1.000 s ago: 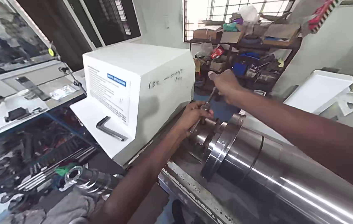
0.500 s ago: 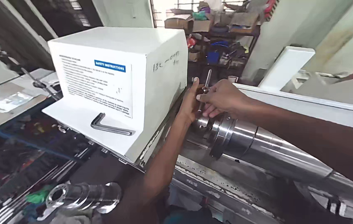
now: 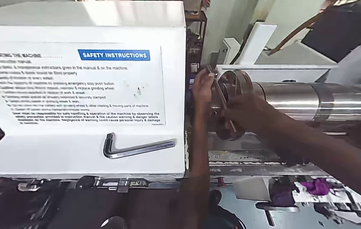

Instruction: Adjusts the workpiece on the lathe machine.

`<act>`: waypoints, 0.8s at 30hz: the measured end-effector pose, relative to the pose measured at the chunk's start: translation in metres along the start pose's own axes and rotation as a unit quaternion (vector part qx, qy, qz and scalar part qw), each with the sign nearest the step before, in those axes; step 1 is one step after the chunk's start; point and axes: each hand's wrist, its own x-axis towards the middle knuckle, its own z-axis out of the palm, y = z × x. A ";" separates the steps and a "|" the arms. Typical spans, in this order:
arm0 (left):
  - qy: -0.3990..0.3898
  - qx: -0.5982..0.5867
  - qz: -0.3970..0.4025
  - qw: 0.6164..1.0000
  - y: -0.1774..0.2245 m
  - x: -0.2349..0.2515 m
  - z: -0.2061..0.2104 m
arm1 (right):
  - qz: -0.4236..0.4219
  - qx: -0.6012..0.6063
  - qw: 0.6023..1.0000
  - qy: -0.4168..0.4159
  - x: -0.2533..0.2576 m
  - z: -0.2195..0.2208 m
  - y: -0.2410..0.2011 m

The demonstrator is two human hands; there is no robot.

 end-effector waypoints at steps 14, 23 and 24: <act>-0.057 0.130 -0.070 0.987 0.075 -0.042 0.004 | 0.009 -0.311 0.927 0.210 -0.038 0.035 -0.017; -0.176 0.110 0.072 0.976 -0.008 0.049 -0.005 | 0.132 -0.461 0.859 0.180 -0.020 0.043 -0.024; -0.204 0.127 0.074 0.968 -0.008 0.052 -0.008 | 0.142 -0.462 0.857 0.182 -0.019 0.043 -0.025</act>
